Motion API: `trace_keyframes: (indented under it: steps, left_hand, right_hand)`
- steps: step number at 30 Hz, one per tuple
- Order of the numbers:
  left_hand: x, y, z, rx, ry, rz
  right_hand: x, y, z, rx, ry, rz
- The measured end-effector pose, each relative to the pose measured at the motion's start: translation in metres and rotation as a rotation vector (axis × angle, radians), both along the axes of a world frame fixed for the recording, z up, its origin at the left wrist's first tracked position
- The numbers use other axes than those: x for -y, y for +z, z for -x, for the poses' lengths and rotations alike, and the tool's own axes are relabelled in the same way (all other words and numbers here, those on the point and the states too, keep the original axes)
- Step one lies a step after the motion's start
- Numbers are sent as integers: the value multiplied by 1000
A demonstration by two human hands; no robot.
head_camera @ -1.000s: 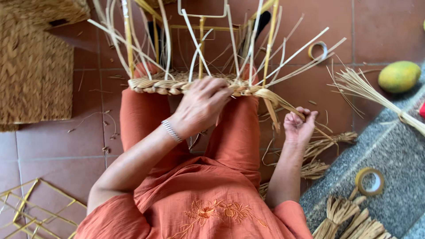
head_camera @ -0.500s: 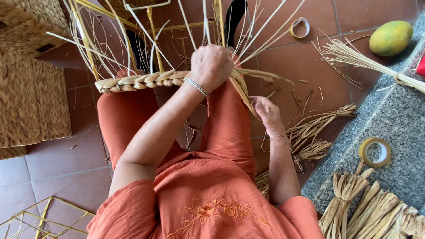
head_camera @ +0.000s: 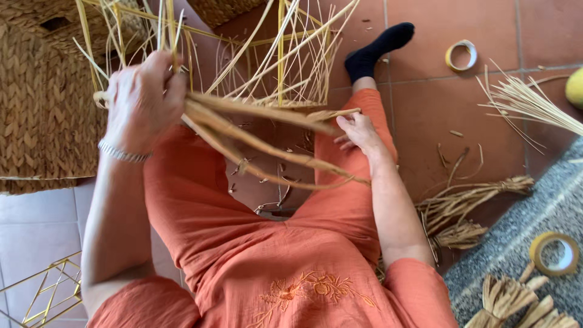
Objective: The person sits on the floor weaving dried seagrass strips around a yellow bamboo frame basket. They braid and twist the strips along the frame edge, pull strands tight, and reach to a pile of material on the floor to gather more strips as they continue weaving.
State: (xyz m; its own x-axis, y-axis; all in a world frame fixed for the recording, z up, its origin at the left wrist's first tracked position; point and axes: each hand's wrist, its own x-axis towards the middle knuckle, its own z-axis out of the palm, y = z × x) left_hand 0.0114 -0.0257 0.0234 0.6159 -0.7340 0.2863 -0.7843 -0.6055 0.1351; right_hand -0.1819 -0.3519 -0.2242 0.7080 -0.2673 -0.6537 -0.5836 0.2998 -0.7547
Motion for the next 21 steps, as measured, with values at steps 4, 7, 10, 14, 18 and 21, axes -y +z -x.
trace_keyframes:
  steps: [4, 7, 10, 14, 18, 21]
  left_hand:
    - [-51, 9, 19, -154, 142, -24]
    - [-74, 9, 39, -223, 208, 1]
    - [-92, 5, 58, -223, 229, 53]
    - [-115, -15, 57, -236, 237, 143]
    - [-116, -75, 41, -483, 349, 436]
    - [-104, -134, 15, -747, 391, 650]
  right_hand:
    - [-29, -33, -40, -7, -157, -180]
    - [-45, -51, -56, 84, -262, -394]
    - [-49, -63, -57, 253, -287, -514]
    - [-24, -50, -45, 313, -409, -367]
    - [19, -9, -19, 427, -469, -45]
    - [45, 18, -8, 482, -433, 277]
